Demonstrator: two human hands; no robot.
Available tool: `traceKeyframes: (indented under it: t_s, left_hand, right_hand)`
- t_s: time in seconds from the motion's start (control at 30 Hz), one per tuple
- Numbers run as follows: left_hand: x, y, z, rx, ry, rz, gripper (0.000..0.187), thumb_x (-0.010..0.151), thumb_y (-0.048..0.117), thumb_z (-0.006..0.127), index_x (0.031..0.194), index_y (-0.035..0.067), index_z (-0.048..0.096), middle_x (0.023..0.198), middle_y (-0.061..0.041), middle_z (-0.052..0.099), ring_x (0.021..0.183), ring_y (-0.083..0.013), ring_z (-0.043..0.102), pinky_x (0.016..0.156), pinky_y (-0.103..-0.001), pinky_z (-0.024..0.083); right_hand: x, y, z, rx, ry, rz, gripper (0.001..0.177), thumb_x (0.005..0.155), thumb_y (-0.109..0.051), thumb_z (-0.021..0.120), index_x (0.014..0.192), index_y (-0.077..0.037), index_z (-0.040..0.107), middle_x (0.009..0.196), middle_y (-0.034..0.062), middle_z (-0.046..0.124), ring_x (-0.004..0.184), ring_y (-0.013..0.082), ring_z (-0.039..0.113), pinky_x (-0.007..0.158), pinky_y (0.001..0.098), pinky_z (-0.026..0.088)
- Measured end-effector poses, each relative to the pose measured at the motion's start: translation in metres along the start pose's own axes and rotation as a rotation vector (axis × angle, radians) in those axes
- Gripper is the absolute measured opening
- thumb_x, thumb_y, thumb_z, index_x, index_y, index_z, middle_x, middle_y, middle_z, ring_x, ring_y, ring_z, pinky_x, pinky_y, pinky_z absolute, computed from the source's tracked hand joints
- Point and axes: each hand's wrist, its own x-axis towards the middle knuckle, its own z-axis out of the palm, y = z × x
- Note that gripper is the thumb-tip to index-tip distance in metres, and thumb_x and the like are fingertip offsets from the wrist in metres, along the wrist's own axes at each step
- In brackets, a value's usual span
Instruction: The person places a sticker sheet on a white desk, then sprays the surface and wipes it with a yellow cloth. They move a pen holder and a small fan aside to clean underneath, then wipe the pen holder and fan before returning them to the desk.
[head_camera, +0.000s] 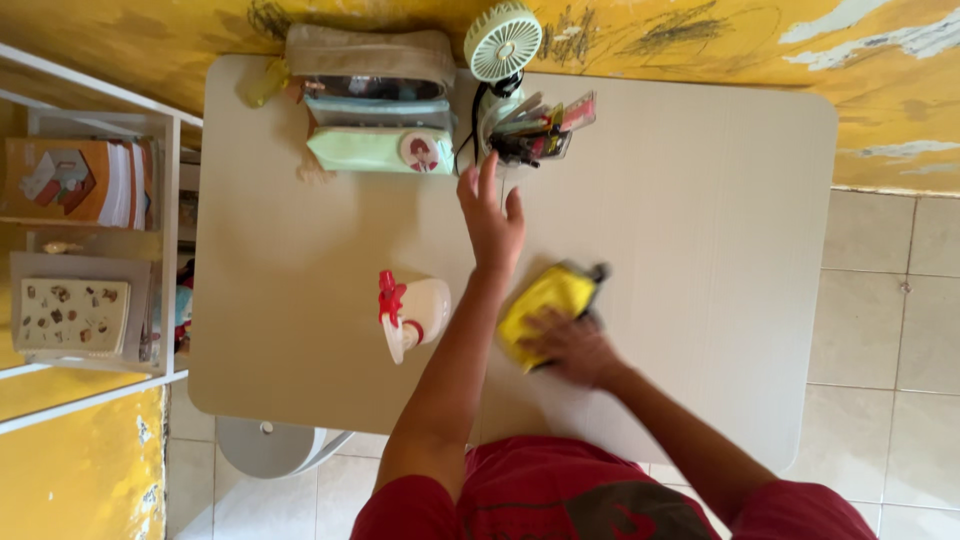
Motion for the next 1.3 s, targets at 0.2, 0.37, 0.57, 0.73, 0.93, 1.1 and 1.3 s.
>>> traceKeyframes:
  t_s: [0.2,0.37,0.57,0.73,0.93,1.1,1.3]
  left_hand:
    - [0.022,-0.019,0.018,0.004,-0.026,0.001,0.047,0.090,0.017,0.080,0.131,0.007,0.057,0.146,-0.025,0.050,0.133,-0.0469,0.051,0.109,-0.049,0.047]
    - [0.002,-0.030,0.011,0.022,0.025,0.046,0.043,0.085,0.017,0.083,0.119,0.006,0.060,0.136,-0.024,0.056,0.125,-0.0445,0.056,0.105,-0.049,0.049]
    - [-0.026,-0.027,-0.008,-0.055,0.069,0.108,0.060,0.078,0.017,0.091,0.122,0.007,0.052,0.135,-0.020,0.051,0.125,-0.0404,0.053,0.106,-0.050,0.046]
    - [-0.025,-0.026,-0.014,-0.268,0.031,-0.058,0.091,0.075,0.020,0.095,0.144,0.007,0.038,0.145,-0.016,0.048,0.133,-0.0323,0.052,0.108,-0.045,0.047]
    - [-0.003,-0.021,-0.011,-0.213,-0.046,-0.043,0.134,0.060,0.019,0.102,0.159,0.004,0.014,0.157,-0.024,0.032,0.145,-0.0401,0.036,0.119,-0.047,0.034]
    - [-0.001,-0.012,-0.010,-0.454,-0.119,-0.186,0.126,0.066,0.012,0.093,0.164,0.002,0.013,0.152,-0.020,0.045,0.134,-0.0303,0.056,0.111,-0.037,0.051]
    - [-0.028,0.013,-0.040,-0.545,-0.160,-0.201,0.125,0.070,0.014,0.095,0.164,0.000,0.013,0.146,-0.018,0.050,0.132,-0.0269,0.058,0.110,-0.036,0.051]
  right_hand:
    - [0.062,0.151,-0.070,-0.150,0.327,0.478,0.060,0.095,-0.042,0.061,0.153,-0.036,0.047,0.169,0.0052,0.029,0.155,0.0381,0.022,0.110,0.0722,0.030]
    - [0.167,0.213,-0.121,-0.076,0.366,0.652,0.066,0.099,-0.042,0.058,0.159,-0.033,0.033,0.171,0.0019,0.013,0.153,0.0403,0.006,0.108,0.0787,0.020]
    - [0.166,0.178,-0.075,-0.379,0.185,0.492,0.082,0.090,-0.033,0.063,0.165,-0.029,0.032,0.176,0.0019,0.011,0.158,0.0358,0.009,0.113,0.0690,0.028]
    - [0.112,0.188,-0.113,-0.135,0.179,0.508,0.057,0.096,-0.053,0.062,0.150,-0.044,0.047,0.172,-0.0070,0.027,0.162,0.0260,0.021,0.128,0.0616,0.035]
    - [0.167,0.191,-0.179,-0.007,0.176,0.820,0.056,0.104,-0.057,0.050,0.157,-0.044,0.034,0.170,-0.0014,0.005,0.156,0.0348,-0.001,0.115,0.0752,0.016]
    - [0.165,0.156,-0.114,-0.052,0.276,0.633,0.083,0.093,-0.028,0.061,0.167,-0.022,0.025,0.175,-0.0033,0.012,0.159,0.0294,0.007,0.115,0.0671,0.027]
    - [0.083,0.098,-0.081,1.447,0.627,0.710,0.048,0.107,-0.028,0.055,0.150,-0.006,0.052,0.152,0.0238,0.055,0.144,0.0382,0.045,0.115,0.0447,0.041]
